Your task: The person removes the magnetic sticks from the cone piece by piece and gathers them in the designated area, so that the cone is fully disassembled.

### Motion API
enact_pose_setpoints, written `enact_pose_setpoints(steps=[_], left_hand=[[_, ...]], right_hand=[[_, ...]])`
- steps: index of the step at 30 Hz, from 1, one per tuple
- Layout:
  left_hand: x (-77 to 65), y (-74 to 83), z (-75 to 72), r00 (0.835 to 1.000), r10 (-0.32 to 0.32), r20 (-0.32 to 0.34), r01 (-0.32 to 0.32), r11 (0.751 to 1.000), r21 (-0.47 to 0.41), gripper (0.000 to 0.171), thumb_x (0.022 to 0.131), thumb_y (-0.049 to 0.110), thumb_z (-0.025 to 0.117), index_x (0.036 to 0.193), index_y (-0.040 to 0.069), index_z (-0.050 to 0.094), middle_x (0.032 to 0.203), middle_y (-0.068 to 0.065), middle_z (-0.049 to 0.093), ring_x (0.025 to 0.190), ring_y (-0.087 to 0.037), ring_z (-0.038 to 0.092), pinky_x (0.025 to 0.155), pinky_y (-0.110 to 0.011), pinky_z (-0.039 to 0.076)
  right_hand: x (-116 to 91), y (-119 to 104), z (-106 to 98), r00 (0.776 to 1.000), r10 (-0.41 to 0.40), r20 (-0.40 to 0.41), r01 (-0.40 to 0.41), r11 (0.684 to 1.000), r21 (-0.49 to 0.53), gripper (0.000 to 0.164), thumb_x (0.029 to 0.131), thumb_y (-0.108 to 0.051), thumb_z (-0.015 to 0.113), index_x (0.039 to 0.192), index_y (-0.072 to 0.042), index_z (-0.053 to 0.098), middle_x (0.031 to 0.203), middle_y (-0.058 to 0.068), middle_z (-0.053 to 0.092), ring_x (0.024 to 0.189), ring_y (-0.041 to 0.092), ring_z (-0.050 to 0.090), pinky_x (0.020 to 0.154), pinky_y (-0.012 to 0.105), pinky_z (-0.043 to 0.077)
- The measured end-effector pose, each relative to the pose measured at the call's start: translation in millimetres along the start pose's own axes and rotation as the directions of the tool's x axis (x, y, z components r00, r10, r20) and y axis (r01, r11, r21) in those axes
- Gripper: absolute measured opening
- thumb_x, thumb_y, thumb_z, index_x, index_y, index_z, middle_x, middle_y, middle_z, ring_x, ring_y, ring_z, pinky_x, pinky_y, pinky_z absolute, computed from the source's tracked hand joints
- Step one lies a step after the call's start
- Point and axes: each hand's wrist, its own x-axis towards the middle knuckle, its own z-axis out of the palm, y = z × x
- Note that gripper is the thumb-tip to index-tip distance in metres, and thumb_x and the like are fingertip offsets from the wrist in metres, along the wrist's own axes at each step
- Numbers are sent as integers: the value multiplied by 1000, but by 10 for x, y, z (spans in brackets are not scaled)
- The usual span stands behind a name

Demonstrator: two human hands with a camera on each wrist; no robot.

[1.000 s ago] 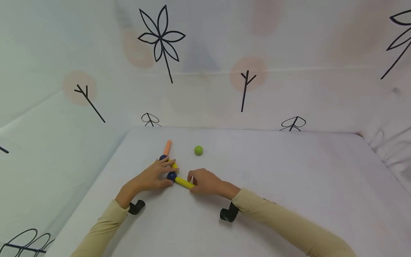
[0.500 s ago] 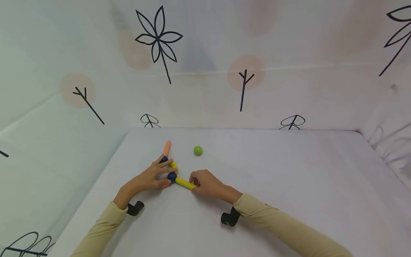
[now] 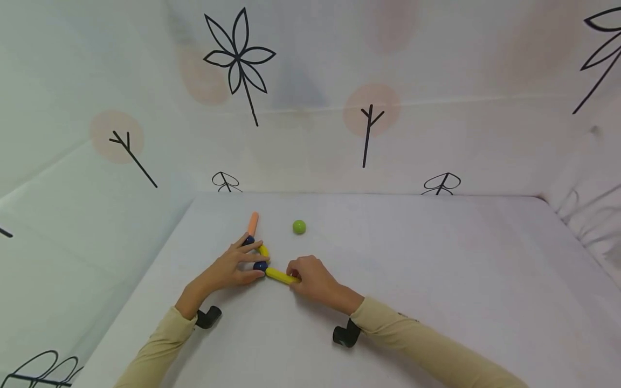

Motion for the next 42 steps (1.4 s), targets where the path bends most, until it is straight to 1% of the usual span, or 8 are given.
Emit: enact_pose_setpoints(steps=[6, 9, 13, 17, 21, 25, 30, 42], left_hand=[[25, 35, 16, 1000, -17, 17, 17, 1000, 19, 34, 84, 38, 70, 116, 23, 70, 143, -9, 45, 140, -42, 12, 100, -71, 17], [10, 8, 8, 999, -41, 11, 41, 998, 45, 34, 85, 37, 70, 116, 25, 70, 143, -8, 44, 140, -41, 13, 101, -70, 18], [-49, -50, -30, 997, -72, -4, 72, 995, 66, 35, 84, 37, 70, 117, 25, 69, 144, -7, 44, 141, -40, 13, 101, -69, 19], [-82, -78, -50, 999, -52, -4, 52, 997, 53, 38, 85, 39, 70, 119, 23, 68, 144, -9, 43, 140, -41, 13, 100, -70, 19], [-89, -85, -69, 1000, -19, 22, 18, 999, 47, 39, 86, 39, 68, 121, 21, 67, 144, -11, 43, 139, -44, 12, 99, -71, 19], [-75, -88, -91, 999, 13, 47, -15, 999, 47, 38, 87, 36, 67, 122, 20, 66, 143, -13, 43, 138, -47, 13, 99, -70, 22], [-59, -104, -98, 998, 53, 42, -56, 997, 59, 37, 87, 35, 67, 121, 18, 67, 141, -16, 45, 136, -50, 17, 100, -69, 24], [-61, -126, -89, 999, 40, 34, -42, 996, 78, 37, 86, 32, 69, 121, 20, 67, 142, -15, 45, 136, -49, 18, 99, -69, 26]], right_hand=[[-71, -48, 26, 997, 52, -49, -54, 998, -39, 17, 76, -1, 75, 92, -4, 70, 79, 0, 63, 71, 10, 53, 67, 27, 49], [-134, -56, 20, 994, 78, -71, -81, 996, -36, 18, 75, 1, 74, 92, -4, 70, 79, 0, 61, 72, 11, 53, 69, 29, 49], [-229, 7, -15, 990, 98, -99, -96, 995, 18, 20, 74, 3, 74, 91, -5, 68, 81, -1, 62, 73, 11, 54, 69, 28, 50], [-300, 115, -81, 986, 126, -107, -115, 988, 98, 19, 75, 3, 74, 91, -6, 68, 84, -2, 63, 76, 11, 56, 69, 26, 51], [-347, 222, -194, 983, 152, -106, -136, 980, 142, 19, 75, 4, 74, 90, -7, 68, 85, -2, 64, 79, 12, 58, 68, 25, 52], [-375, 328, -350, 978, 165, -127, -144, 977, 158, 18, 76, 4, 75, 90, -6, 69, 86, 0, 66, 79, 14, 60, 66, 24, 52], [-400, 463, -534, 969, 181, -170, -155, 975, 157, 17, 76, 2, 75, 91, -5, 70, 87, 3, 68, 81, 17, 62, 65, 26, 53], [-344, 747, -874, 962, 193, -192, -175, 979, 107, 19, 77, 4, 73, 95, -1, 70, 91, 9, 68, 86, 24, 63, 71, 33, 55]])
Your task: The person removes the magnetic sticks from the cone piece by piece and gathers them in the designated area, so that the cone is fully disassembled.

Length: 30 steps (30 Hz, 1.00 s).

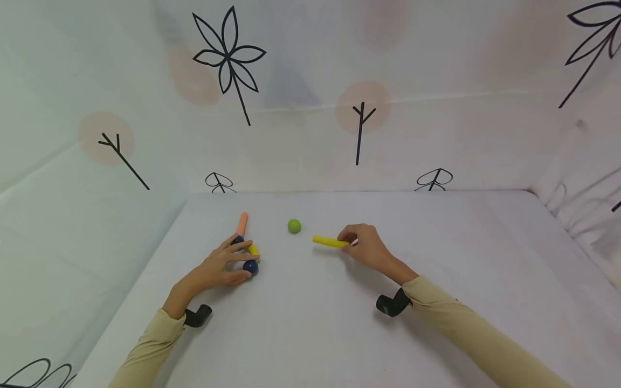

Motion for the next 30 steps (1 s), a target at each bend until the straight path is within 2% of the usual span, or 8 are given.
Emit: enact_pose_setpoints(steps=[6, 12, 18, 24, 27, 30], left_hand=[[-7, -19, 11, 1000, -17, -1, 17, 1000, -8, 37, 85, 31, 70, 120, 21, 67, 142, -14, 44, 137, -47, 18, 96, -71, 26], [-1, -14, 13, 1000, -8, -17, 8, 1000, -13, 37, 85, 33, 70, 120, 20, 68, 142, -13, 45, 137, -46, 18, 93, -74, 26], [5, 18, -5, 1000, -11, -29, 11, 1000, 11, 37, 84, 34, 71, 119, 22, 68, 141, -12, 46, 137, -44, 21, 89, -74, 30], [30, 45, -5, 999, -45, -21, 46, 998, 39, 38, 84, 37, 71, 120, 23, 68, 142, -10, 46, 137, -43, 20, 91, -70, 31], [40, 62, -9, 998, -65, -1, 65, 997, 47, 39, 84, 37, 71, 121, 24, 67, 142, -10, 45, 137, -43, 20, 91, -70, 31], [50, 105, -60, 992, -99, 72, 95, 994, 51, 41, 84, 36, 71, 123, 26, 65, 145, -9, 41, 138, -42, 18, 91, -72, 29]], right_hand=[[131, 154, -62, 1000, 20, -3, -20, 1000, -5, 19, 78, 4, 73, 96, 1, 70, 93, 11, 68, 87, 25, 63, 74, 37, 55], [282, 302, -86, 1000, 24, -14, -24, 1000, -14, 18, 79, 5, 71, 97, 3, 70, 94, 15, 68, 87, 28, 63, 76, 40, 54], [438, 366, -65, 998, 55, -5, -56, 998, -27, 18, 81, 3, 69, 100, 4, 69, 97, 17, 67, 90, 30, 63, 77, 41, 53], [571, 414, -11, 997, 81, -19, -82, 996, -26, 18, 82, 3, 68, 100, 5, 69, 98, 18, 66, 92, 30, 60, 81, 43, 50], [600, 420, -3, 997, 74, -21, -75, 996, -39, 18, 82, 4, 68, 100, 5, 69, 97, 18, 66, 91, 30, 60, 81, 43, 50], [605, 431, -1, 998, 53, -22, -54, 998, -45, 19, 81, 7, 67, 100, 6, 68, 98, 19, 66, 92, 32, 61, 82, 45, 50]])
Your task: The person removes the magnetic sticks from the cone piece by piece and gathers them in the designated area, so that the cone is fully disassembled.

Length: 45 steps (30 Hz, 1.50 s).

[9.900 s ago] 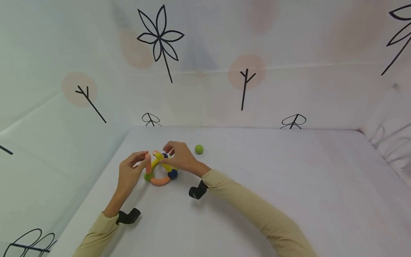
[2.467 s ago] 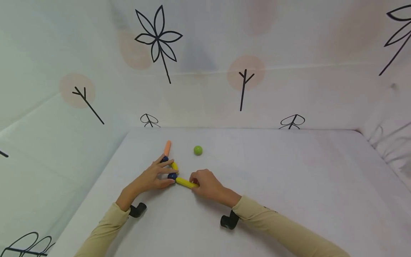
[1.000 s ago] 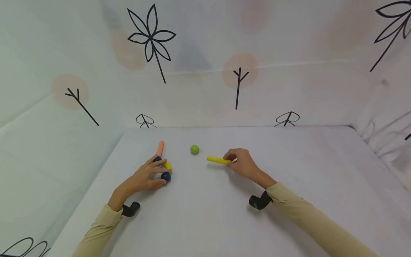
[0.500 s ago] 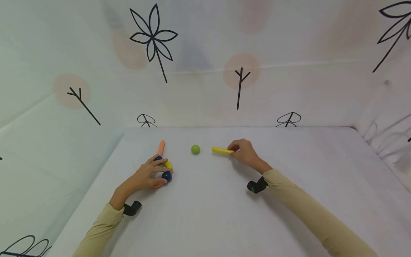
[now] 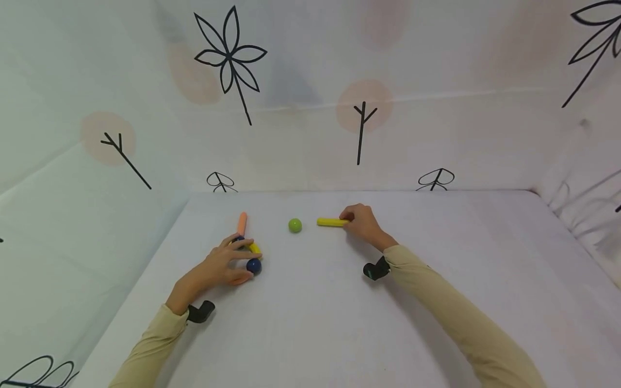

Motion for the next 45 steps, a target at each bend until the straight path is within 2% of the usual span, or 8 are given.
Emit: enact_pose_setpoints(steps=[6, 11, 18, 23, 28, 33, 36, 45], left_hand=[[23, 36, -106, 995, -9, 102, 8, 1000, 11, 41, 85, 34, 70, 125, 28, 64, 147, -11, 37, 136, -41, 19, 92, -70, 30], [56, 36, -89, 998, -10, 66, 9, 1000, 22, 42, 85, 42, 69, 124, 28, 65, 143, -14, 40, 132, -43, 24, 88, -70, 32], [90, 92, -15, 993, -114, -12, 115, 992, 50, 50, 85, 50, 64, 129, 27, 60, 142, -13, 42, 131, -40, 26, 87, -68, 34], [63, 111, -42, 989, -147, 13, 147, 989, 28, 57, 84, 51, 65, 134, 25, 56, 148, -16, 32, 134, -41, 23, 90, -70, 31], [11, 16, -88, 998, -26, 63, 32, 994, -103, 53, 83, 27, 74, 132, 19, 57, 150, -12, 32, 138, -37, 23, 96, -66, 31], [1, -60, -90, 987, 119, 107, -102, 984, -148, 58, 80, 3, 70, 135, 13, 54, 146, -14, 38, 138, -36, 26, 97, -53, 40], [-1, -45, -92, 990, 89, 107, -78, 992, -102, 59, 81, 6, 71, 136, 15, 53, 147, -12, 37, 137, -34, 28, 94, -55, 41], [-29, 88, -83, 997, -78, 23, 75, 993, 89, 67, 87, 47, 63, 143, 17, 43, 143, -19, 41, 128, -41, 39, 89, -59, 43]], right_hand=[[8, 42, 31, 1000, 0, -11, 0, 1000, -14, 20, 80, 9, 66, 99, 5, 69, 98, 19, 67, 93, 32, 61, 82, 45, 51], [1, 36, 35, 1000, -6, -3, 6, 1000, -20, 20, 79, 9, 66, 99, 5, 69, 99, 19, 67, 93, 32, 61, 83, 45, 51], [-7, 25, 21, 1000, -2, 21, 3, 999, -34, 23, 79, 11, 63, 100, 5, 68, 101, 19, 65, 94, 33, 60, 84, 46, 50], [-22, -7, 10, 999, -11, 33, 13, 999, -44, 24, 79, 9, 63, 102, 4, 67, 104, 19, 65, 97, 34, 58, 86, 48, 48], [-76, -91, -42, 999, -37, 30, 39, 997, -59, 22, 80, 6, 65, 102, 2, 67, 106, 18, 65, 99, 35, 57, 85, 48, 47], [-151, -228, -84, 997, -71, 11, 72, 997, -38, 19, 81, 6, 65, 100, 1, 67, 106, 17, 64, 99, 35, 56, 82, 48, 48], [-201, -333, -70, 996, -88, 10, 89, 996, -17, 18, 82, 4, 67, 99, 0, 68, 105, 15, 64, 98, 33, 55, 81, 46, 50], [-390, -639, 96, 967, -248, 65, 245, 968, 54, 18, 80, 2, 71, 98, -1, 67, 102, 10, 65, 94, 30, 57, 73, 39, 53]])
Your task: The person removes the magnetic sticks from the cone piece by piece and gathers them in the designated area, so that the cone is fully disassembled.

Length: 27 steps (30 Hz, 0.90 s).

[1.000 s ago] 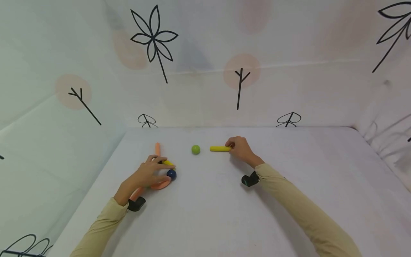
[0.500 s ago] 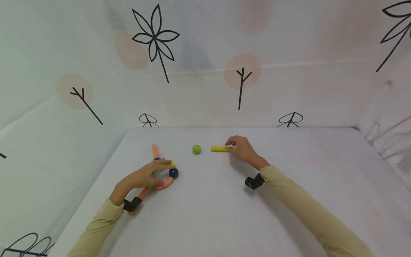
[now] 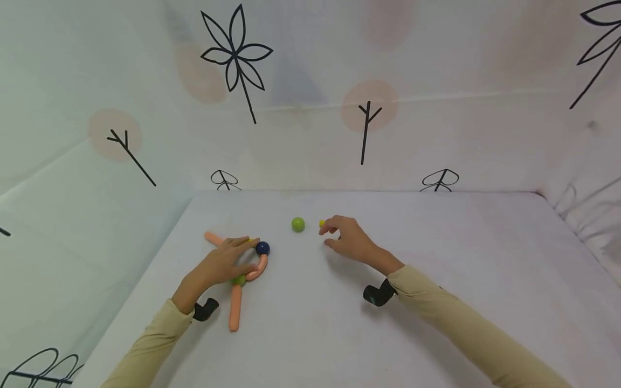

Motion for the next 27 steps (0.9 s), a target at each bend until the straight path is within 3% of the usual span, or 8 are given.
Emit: enact_pose_setpoints(steps=[4, 8, 11, 13, 16, 19, 23, 27], left_hand=[[-40, -53, -99, 998, 25, 54, -19, 994, -105, 67, 84, 38, 71, 142, 16, 45, 143, -20, 40, 129, -43, 36, 95, -57, 40], [-60, -159, -171, 983, 117, 143, -72, 956, -283, 68, 80, 29, 77, 139, 12, 49, 147, -24, 31, 135, -44, 25, 102, -60, 29], [-58, -197, -170, 971, 157, 178, -88, 936, -342, 67, 80, 31, 76, 138, 10, 50, 149, -25, 26, 137, -44, 18, 103, -62, 25], [-56, -188, -160, 973, 139, 184, -75, 946, -316, 66, 80, 34, 76, 137, 13, 51, 150, -23, 26, 138, -42, 19, 103, -61, 27], [-58, -128, -170, 982, 76, 176, -38, 977, -208, 66, 79, 42, 74, 136, 17, 53, 150, -19, 30, 135, -42, 27, 101, -60, 30], [-40, -75, -170, 987, 15, 158, 6, 992, -129, 68, 79, 50, 71, 137, 19, 53, 149, -18, 32, 131, -42, 33, 99, -59, 34], [-24, -37, -138, 991, -57, 119, 66, 995, -68, 70, 80, 55, 67, 138, 17, 51, 147, -21, 33, 127, -43, 36, 95, -59, 38], [-10, 25, -117, 983, -156, 100, 156, 988, 12, 72, 84, 62, 57, 141, 20, 47, 144, -19, 36, 123, -42, 39, 91, -63, 38]], right_hand=[[-39, -167, 112, 996, -40, 74, 35, 998, 59, 20, 81, 1, 71, 100, -2, 67, 102, 8, 65, 93, 28, 57, 71, 36, 53], [-86, -366, 238, 983, -64, 170, 42, 991, 127, 23, 83, -1, 70, 105, -1, 64, 103, 11, 64, 94, 31, 58, 71, 35, 53], [-120, -499, 358, 967, -83, 241, 43, 985, 165, 25, 85, -2, 68, 109, -1, 62, 105, 13, 63, 94, 31, 58, 71, 34, 53], [-138, -573, 455, 953, -83, 292, 32, 984, 176, 26, 86, -4, 67, 111, -2, 60, 107, 11, 62, 95, 30, 58, 71, 32, 53], [-169, -683, 602, 932, -58, 358, -11, 982, 190, 28, 86, -5, 66, 113, -4, 59, 109, 8, 60, 96, 27, 56, 71, 27, 51], [-192, -772, 740, 919, -33, 392, -44, 981, 187, 30, 85, -7, 68, 114, -6, 60, 110, 6, 59, 94, 23, 56, 72, 24, 49], [-201, -814, 915, 920, -52, 389, -22, 983, 182, 30, 82, -8, 72, 110, -7, 61, 105, 4, 60, 85, 16, 57, 71, 22, 47], [-187, -800, 1047, 933, -43, 357, -18, 986, 166, 29, 79, -6, 74, 105, -8, 61, 94, 2, 60, 72, 10, 54, 64, 20, 46]])
